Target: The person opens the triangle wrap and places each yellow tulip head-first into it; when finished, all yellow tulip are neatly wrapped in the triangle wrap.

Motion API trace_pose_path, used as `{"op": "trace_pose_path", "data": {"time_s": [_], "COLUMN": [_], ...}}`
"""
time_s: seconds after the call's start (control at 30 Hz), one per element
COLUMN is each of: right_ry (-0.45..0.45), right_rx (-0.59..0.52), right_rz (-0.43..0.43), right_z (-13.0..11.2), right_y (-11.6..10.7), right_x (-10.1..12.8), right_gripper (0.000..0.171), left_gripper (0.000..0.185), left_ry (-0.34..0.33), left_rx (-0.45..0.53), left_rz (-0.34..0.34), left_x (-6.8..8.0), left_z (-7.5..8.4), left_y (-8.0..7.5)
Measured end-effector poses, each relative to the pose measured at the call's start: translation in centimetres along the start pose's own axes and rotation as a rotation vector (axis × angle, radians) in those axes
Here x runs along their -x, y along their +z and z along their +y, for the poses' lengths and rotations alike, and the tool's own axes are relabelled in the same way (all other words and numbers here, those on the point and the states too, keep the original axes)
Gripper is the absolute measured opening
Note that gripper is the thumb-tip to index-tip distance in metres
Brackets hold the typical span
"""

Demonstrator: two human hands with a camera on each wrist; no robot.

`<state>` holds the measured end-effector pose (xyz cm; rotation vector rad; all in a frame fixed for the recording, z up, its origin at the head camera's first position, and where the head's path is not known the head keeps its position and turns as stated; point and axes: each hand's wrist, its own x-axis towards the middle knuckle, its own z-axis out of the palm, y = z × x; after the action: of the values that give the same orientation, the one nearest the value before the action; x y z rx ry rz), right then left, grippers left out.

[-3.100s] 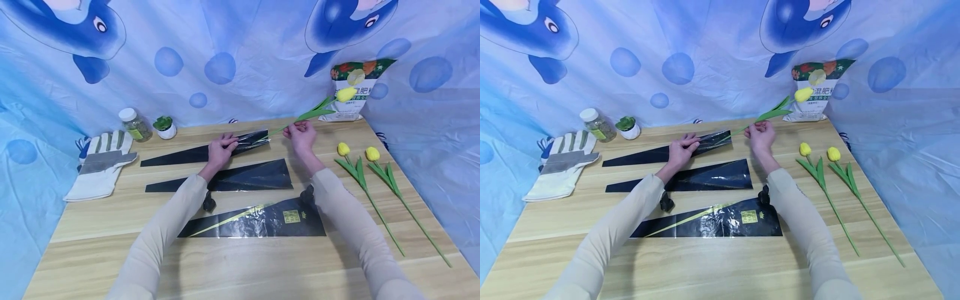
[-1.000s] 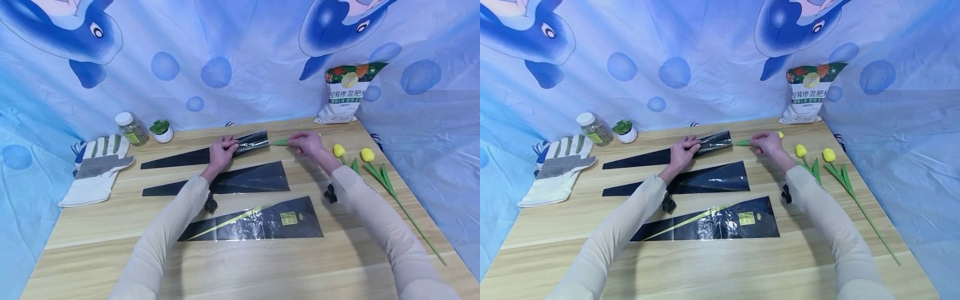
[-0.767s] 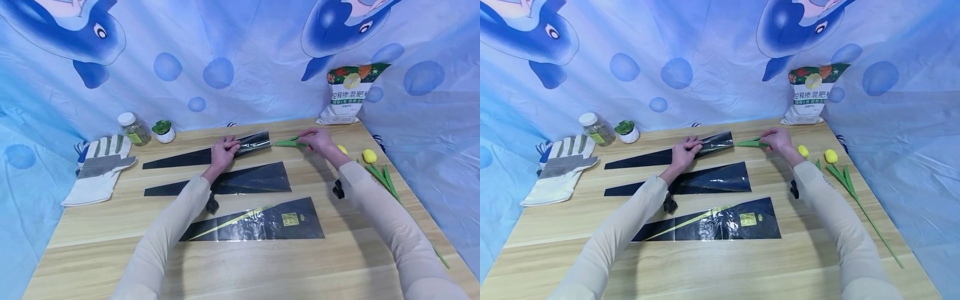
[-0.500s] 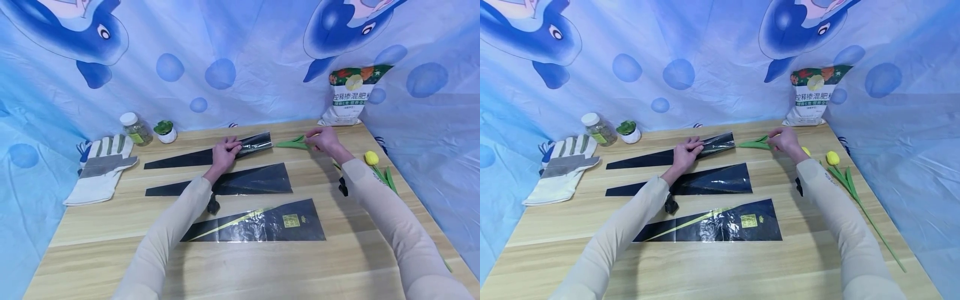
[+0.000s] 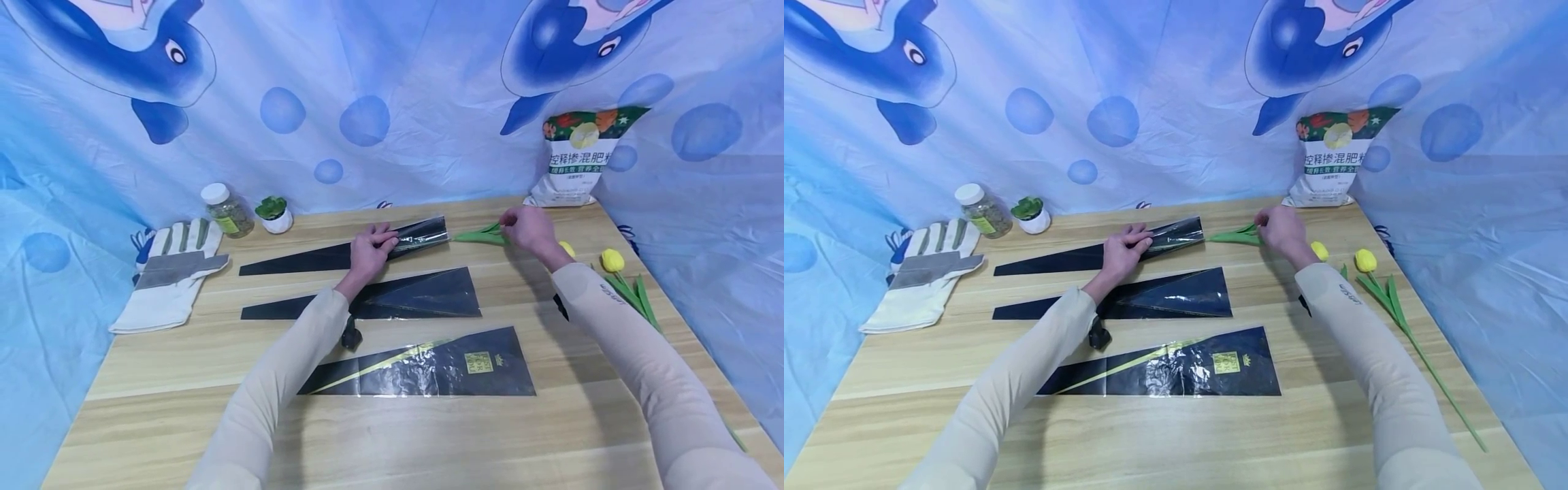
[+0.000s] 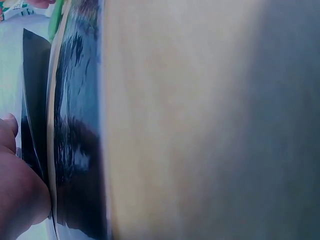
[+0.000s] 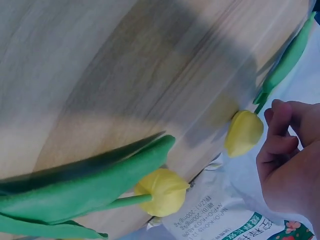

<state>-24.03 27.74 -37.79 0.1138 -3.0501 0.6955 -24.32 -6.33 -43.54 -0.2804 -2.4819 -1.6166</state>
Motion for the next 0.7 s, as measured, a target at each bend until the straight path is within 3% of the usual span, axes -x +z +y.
{"op": "trace_pose_path", "data": {"time_s": [0.7], "right_ry": [-0.023], "right_rx": [0.232], "right_rz": [-0.085], "right_z": [-0.6], "right_y": [0.72], "right_x": [-0.88], "right_gripper": [0.03], "left_gripper": [0.016], "left_ry": [0.004], "left_rx": [-0.01], "left_rz": [-0.027], "left_x": [0.14], "left_z": [0.0], "left_y": [-0.19]}}
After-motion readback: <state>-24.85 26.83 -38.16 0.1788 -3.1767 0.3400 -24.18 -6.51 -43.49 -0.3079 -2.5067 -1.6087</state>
